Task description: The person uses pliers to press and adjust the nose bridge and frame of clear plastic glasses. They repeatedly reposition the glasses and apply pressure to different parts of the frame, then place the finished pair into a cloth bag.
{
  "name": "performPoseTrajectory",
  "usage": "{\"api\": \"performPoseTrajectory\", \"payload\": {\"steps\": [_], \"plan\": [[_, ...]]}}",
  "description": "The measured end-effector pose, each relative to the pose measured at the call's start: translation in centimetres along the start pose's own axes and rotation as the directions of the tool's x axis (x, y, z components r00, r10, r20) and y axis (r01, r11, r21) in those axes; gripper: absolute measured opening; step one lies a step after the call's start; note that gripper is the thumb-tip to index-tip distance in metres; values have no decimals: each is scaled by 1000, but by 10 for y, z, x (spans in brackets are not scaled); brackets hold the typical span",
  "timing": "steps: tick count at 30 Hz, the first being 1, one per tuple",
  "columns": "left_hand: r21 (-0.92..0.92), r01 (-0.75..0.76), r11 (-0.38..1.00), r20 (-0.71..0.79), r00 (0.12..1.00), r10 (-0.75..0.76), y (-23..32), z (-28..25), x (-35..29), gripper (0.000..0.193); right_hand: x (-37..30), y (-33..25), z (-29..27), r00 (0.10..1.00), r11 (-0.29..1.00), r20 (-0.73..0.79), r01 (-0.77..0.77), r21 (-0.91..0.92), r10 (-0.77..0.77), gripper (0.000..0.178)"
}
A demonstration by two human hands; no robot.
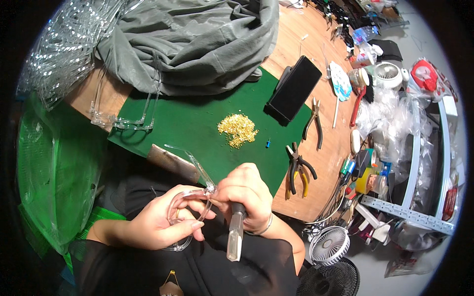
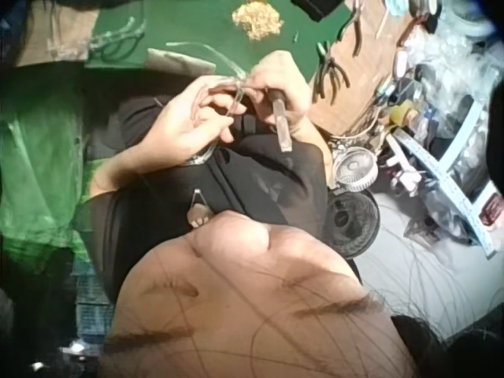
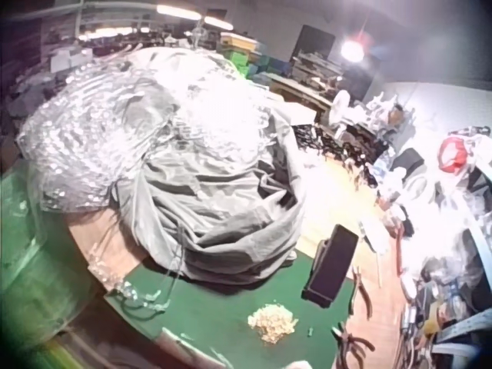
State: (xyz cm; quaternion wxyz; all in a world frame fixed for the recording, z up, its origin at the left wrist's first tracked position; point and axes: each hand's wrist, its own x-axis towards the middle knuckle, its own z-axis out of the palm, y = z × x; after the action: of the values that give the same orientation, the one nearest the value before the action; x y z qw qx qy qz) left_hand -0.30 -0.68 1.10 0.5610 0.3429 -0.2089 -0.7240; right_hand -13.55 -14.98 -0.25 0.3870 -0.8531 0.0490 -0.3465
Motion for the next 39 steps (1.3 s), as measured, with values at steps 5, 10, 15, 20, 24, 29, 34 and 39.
{"api": "performPoseTrajectory", "payload": {"steps": [5, 10, 15, 20, 24, 29, 34, 39], "plan": [[37, -8, 999, 33, 999, 7, 2, -1, -3, 49, 2, -1, -1, 1000, 997, 19, 4, 79, -6, 16], [18, 42, 999, 55, 998, -43, 3, -3, -1, 48, 0, 0, 0, 1000, 989, 2, -27, 144, 27, 17], [263, -24, 964, 30, 999, 17, -2, -5, -2, 46, -1, 3, -2, 999, 988, 22, -30, 154, 27, 18], [195, 3, 981, 28, 1000, -9, 3, -5, -1, 45, 1, 4, -2, 999, 985, 36, -40, 169, 35, 19], [-132, 125, 983, 64, 991, -118, 6, -9, 0, 46, 2, -1, -3, 996, 984, 42, -84, 160, 79, 20], [-101, 92, 991, -5, 996, -93, 10, -11, -4, 43, -7, -15, -29, 818, 861, 284, -504, -63, 500, 26], [-73, 160, 984, -17, 987, -162, 7, -10, -1, 39, -14, -40, -42, 283, 410, 703, -912, -13, 653, 26], [-73, 127, 989, -62, 989, -131, 7, -7, -1, 35, 3, -40, -46, 175, 399, 750, -908, -127, 638, 32]]}}
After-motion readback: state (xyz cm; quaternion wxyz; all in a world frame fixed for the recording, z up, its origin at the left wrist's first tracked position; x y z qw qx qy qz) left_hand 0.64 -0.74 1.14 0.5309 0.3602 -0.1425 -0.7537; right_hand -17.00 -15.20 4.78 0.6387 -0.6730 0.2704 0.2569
